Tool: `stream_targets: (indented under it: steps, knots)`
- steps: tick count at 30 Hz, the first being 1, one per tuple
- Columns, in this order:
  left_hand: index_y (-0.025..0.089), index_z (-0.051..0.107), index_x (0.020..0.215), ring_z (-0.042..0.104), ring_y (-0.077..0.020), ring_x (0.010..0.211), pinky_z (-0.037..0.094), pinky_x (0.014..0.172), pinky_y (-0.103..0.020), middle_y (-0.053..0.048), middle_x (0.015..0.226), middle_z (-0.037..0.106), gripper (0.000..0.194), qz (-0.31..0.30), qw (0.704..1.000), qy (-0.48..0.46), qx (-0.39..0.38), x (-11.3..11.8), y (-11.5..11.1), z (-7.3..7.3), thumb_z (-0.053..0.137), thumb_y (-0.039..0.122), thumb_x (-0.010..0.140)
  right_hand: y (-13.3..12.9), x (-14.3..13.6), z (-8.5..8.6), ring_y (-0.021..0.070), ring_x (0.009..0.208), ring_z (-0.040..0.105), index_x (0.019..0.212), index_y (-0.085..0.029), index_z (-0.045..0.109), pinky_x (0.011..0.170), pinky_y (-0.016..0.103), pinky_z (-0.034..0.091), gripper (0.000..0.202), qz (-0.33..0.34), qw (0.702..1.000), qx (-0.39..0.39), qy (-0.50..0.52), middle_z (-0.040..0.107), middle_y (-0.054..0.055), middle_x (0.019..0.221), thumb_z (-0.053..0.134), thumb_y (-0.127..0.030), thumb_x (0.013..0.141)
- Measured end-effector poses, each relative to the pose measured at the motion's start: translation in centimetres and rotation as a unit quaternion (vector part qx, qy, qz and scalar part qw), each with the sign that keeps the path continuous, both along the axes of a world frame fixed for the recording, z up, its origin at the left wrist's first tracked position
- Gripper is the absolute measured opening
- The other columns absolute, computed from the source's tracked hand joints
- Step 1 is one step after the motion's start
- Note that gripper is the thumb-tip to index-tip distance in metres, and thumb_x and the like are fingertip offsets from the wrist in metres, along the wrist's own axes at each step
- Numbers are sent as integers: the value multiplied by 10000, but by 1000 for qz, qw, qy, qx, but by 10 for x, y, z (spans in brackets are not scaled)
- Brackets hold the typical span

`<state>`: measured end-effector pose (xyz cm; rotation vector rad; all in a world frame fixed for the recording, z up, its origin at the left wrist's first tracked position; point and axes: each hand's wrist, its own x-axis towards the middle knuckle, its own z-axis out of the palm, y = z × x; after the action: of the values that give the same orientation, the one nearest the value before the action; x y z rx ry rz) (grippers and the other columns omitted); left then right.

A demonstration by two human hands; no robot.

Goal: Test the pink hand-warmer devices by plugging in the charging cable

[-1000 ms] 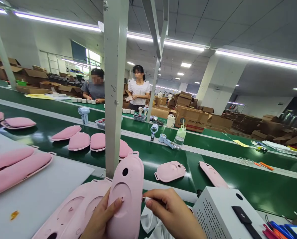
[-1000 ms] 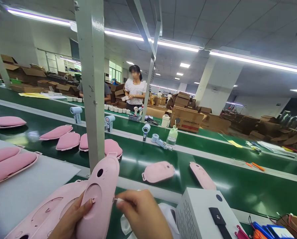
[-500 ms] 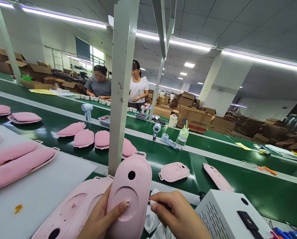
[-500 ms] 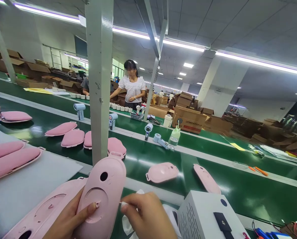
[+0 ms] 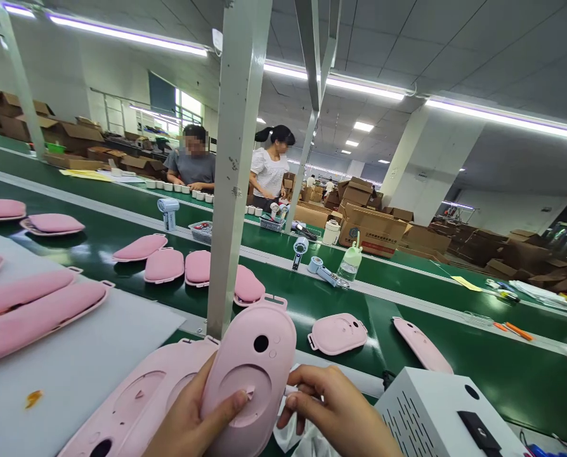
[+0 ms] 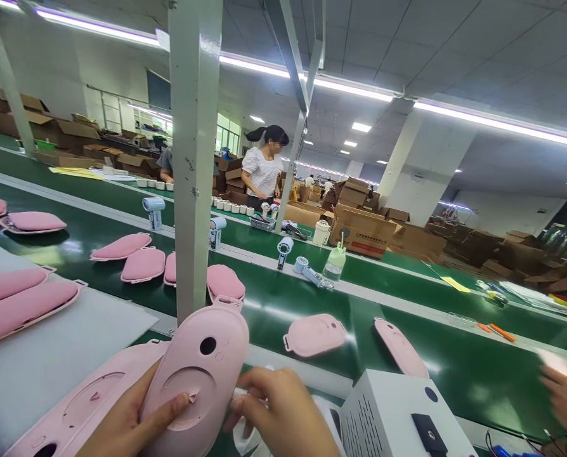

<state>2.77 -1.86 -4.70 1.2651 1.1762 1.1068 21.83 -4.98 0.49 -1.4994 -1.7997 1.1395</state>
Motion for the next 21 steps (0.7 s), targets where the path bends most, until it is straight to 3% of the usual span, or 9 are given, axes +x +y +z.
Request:
stream_targets:
  steps: [8,13,17,21]
  knots:
    - [160,613,1045,607,-273,904,503,826,-298,-89,1000,676,638,43,998,47,-7,0,0,12,628,629,613,8,-8,-11,172,692,620,833,-149,675,651,240,442,201,-15,999,-22,-37,742,70,784,495,-239,842]
    - [168,605,1108,615,-245,881,508,836,-265,-81,1066,680,666,41,998,46,-8,-1,-1,9,612,636,634,11,-8,-15,117,566,551,786,-135,643,592,212,411,180,-13,1000,-18,-15,684,33,683,493,-223,834]
    - [165,601,1131,618,-248,926,504,858,-262,-79,1110,673,672,30,999,40,-11,-5,1,6,641,614,633,9,-9,-13,128,597,527,812,-140,682,595,224,372,202,-20,999,-4,-47,641,13,641,507,-236,844]
    - [176,611,1085,622,-270,907,498,894,-312,-82,1068,682,654,39,998,45,7,-7,4,7,627,665,651,8,-15,-12,184,737,562,928,-185,726,645,257,381,225,-29,998,14,-45,700,44,835,534,-274,852]
